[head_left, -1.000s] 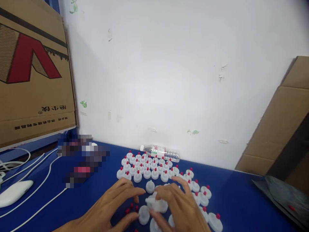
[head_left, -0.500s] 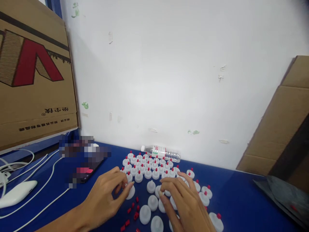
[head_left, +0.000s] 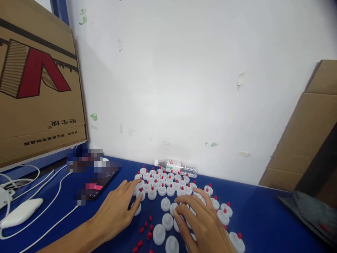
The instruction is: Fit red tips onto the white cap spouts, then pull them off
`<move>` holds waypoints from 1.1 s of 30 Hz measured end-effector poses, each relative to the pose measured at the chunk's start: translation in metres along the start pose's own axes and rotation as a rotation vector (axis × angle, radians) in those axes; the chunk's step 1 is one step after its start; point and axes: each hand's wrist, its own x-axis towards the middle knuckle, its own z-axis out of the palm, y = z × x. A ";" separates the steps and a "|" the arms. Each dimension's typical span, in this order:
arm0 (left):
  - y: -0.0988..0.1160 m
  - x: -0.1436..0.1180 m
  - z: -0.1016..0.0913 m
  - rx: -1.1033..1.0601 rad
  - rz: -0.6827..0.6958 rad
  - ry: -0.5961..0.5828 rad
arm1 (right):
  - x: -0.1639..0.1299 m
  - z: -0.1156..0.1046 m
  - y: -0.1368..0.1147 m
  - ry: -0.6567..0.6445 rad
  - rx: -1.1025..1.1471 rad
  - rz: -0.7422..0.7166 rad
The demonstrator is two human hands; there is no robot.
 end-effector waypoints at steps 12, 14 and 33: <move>-0.004 0.004 0.008 -0.044 0.091 -0.026 | -0.003 0.014 -0.005 0.027 0.015 -0.038; -0.006 0.004 0.010 -0.058 0.101 -0.014 | -0.004 0.016 -0.006 0.043 0.008 -0.037; 0.030 -0.019 -0.014 -0.487 0.641 0.195 | 0.009 0.028 -0.024 0.184 -0.036 -0.079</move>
